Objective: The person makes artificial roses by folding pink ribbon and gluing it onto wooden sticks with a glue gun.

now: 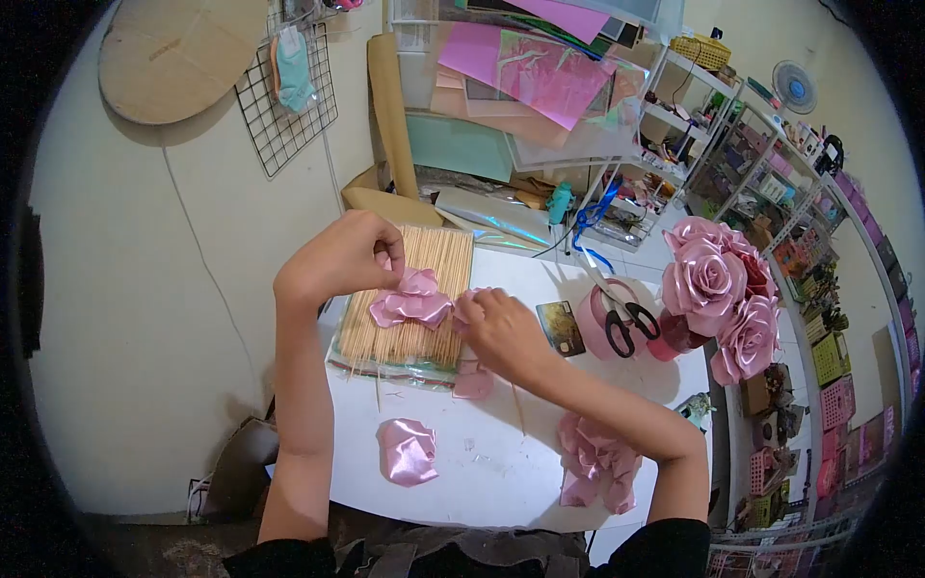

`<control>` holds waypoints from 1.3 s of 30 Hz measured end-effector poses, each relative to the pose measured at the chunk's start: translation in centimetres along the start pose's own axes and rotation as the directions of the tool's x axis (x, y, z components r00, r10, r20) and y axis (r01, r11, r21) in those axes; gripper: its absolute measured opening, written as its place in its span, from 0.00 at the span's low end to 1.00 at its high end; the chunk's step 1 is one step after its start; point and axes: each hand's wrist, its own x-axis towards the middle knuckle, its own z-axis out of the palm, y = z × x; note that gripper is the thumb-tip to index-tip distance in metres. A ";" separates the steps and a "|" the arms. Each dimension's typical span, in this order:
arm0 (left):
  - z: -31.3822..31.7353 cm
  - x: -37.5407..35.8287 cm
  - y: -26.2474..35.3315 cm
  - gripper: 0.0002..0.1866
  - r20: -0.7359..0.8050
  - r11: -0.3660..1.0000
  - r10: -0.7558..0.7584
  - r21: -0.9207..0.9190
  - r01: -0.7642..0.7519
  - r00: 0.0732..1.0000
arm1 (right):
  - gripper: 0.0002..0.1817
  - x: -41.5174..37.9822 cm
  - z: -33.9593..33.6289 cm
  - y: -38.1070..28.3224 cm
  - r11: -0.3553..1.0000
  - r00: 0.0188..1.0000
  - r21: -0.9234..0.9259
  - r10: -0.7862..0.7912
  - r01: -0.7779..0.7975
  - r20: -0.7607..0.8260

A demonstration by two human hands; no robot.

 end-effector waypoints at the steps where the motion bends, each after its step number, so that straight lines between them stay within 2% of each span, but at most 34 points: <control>1: 0.2 0.1 0.0 0.06 -0.020 1.000 -0.005 0.000 0.005 1.000 | 0.16 0.0 0.2 0.5 0.995 0.998 -0.083 0.054 -0.052 0.028; 2: 0.3 0.2 0.1 0.06 -0.036 1.000 -0.011 -0.001 0.011 0.999 | 0.15 -0.2 0.4 0.8 0.981 0.992 -0.165 0.113 -0.103 0.052; 3: 0.3 0.3 0.2 0.06 -0.033 1.000 -0.013 -0.002 0.013 0.999 | 0.12 -0.6 0.5 1.1 0.978 0.982 -0.182 0.131 -0.106 0.132; 4: 0.2 0.3 0.4 0.07 -0.009 0.999 -0.049 -0.005 0.049 0.999 | 0.12 -0.9 0.5 1.2 0.978 0.982 -0.179 0.135 -0.110 0.135; 6: 0.5 0.4 0.3 0.07 0.023 0.996 -0.087 -0.009 0.087 0.996 | 0.10 -1.2 0.4 1.1 0.984 0.980 -0.135 0.135 -0.115 0.146; 8: 1.1 0.6 -0.3 0.08 -0.064 0.999 0.027 0.023 -0.026 0.998 | 0.09 -1.1 -1.0 0.0 0.994 0.990 -0.059 0.101 -0.096 0.102; 10: 1.4 0.8 -0.4 0.08 -0.064 0.999 0.037 0.038 -0.035 0.997 | 0.09 -1.2 -2.4 -1.5 0.997 0.996 0.016 0.071 -0.072 0.055; 12: 1.8 1.0 -0.2 0.08 -0.059 0.998 0.048 0.052 -0.045 0.997 | 0.10 -1.8 -3.0 -3.0 0.985 0.993 0.123 -0.117 0.119 -0.027; 13: 2.0 1.2 0.0 0.08 -0.026 0.999 0.024 0.048 -0.023 0.999 | 0.10 -2.2 -3.1 -3.7 0.986 0.993 0.125 -0.112 0.114 -0.025; 15: 2.4 1.4 0.1 0.08 0.007 0.999 0.002 0.047 -0.002 1.000 | 0.13 -2.9 -3.2 -4.8 0.954 0.964 0.138 -0.262 0.266 -0.048; 16: 2.7 1.5 0.0 0.08 0.016 0.998 0.011 0.058 -0.012 1.000 | 0.13 -3.1 -3.4 -5.1 0.954 0.964 0.138 -0.260 0.265 -0.050; 18: 2.6 1.5 0.4 0.09 0.024 0.997 0.019 0.072 -0.021 1.000 | 0.14 -3.3 -3.6 -5.4 0.929 0.933 0.090 -0.358 0.360 -0.042; 20: 2.3 1.1 1.0 0.10 0.177 0.995 0.100 -0.006 -0.101 0.979 | 0.14 -3.3 -3.9 -5.1 0.932 0.937 0.092 -0.349 0.350 -0.029; 21: 2.5 0.9 0.9 0.10 0.178 0.994 0.106 -0.001 -0.107 0.978 | 0.14 -3.1 -4.0 -4.9 0.940 0.946 0.103 -0.321 0.324 -0.050; 22: 2.8 0.7 0.3 0.12 0.319 0.971 0.237 -0.120 -0.208 0.918 | 0.14 -3.0 -4.2 -4.4 0.948 0.954 0.111 -0.293 0.299 -0.067; 23: 3.1 0.2 -0.1 0.14 0.438 0.925 0.372 -0.252 -0.285 0.818 | 0.14 -2.9 -4.4 -4.1 0.956 0.962 0.120 -0.261 0.269 -0.083; 24: 3.2 -0.6 -0.4 0.14 0.445 0.923 0.378 -0.254 -0.290 0.812 | 0.14 -2.9 -4.5 -3.9 0.959 0.965 0.117 -0.251 0.259 -0.083; 26: 3.2 -3.1 -1.1 0.15 0.369 0.905 0.356 -0.365 -0.218 0.859 | 0.13 -3.2 -4.8 -3.8 0.969 0.976 0.133 -0.193 0.206 -0.103; 27: 3.4 -4.2 -1.7 0.15 0.375 0.907 0.352 -0.362 -0.214 0.858 | 0.12 -3.2 -5.2 -4.2 0.968 0.975 0.132 -0.202 0.213 -0.094; 29: 4.4 -6.0 -3.0 0.12 0.232 0.922 0.342 -0.269 -0.278 0.911 | 0.12 -3.6 -5.4 -4.5 0.966 0.972 0.121 -0.218 0.227 -0.087; 31: 5.2 -7.6 -3.5 0.11 0.227 0.946 0.295 -0.208 -0.250 0.928 | 0.12 -3.8 -5.4 -4.5 0.965 0.969 0.102 -0.234 0.241 -0.077; 33: 5.4 -7.8 -3.5 0.10 0.214 0.964 0.248 -0.151 -0.218 0.945 | 0.13 -4.0 -5.3 -4.2 0.977 0.984 0.121 -0.167 0.174 -0.063; 34: 5.4 -7.7 -3.4 0.10 0.137 0.970 0.222 -0.135 -0.203 0.966 | 0.13 -4.1 -5.3 -4.2 0.977 0.984 0.120 -0.168 0.175 -0.063; 35: 5.3 -7.5 -3.4 0.10 0.059 0.975 0.195 -0.119 -0.187 0.979 | 0.14 -4.3 -5.1 -4.4 0.969 0.982 0.161 -0.184 0.187 -0.035; 36: 5.3 -7.1 -3.4 0.10 0.059 0.975 0.195 -0.118 -0.187 0.979 | 0.16 -4.6 -5.0 -4.6 0.959 0.980 0.202 -0.199 0.197 -0.009; 38: 5.7 -5.9 -3.6 0.10 -0.068 0.977 0.210 -0.015 -0.211 0.975 | 0.18 -5.3 -4.1 -5.5 0.948 0.975 0.244 -0.219 0.202 0.046; 39: 6.2 -5.5 -3.5 0.10 -0.064 0.976 0.214 -0.015 -0.215 0.975 | 0.21 -5.4 -3.9 -5.8 0.935 0.965 0.288 -0.243 0.205 0.100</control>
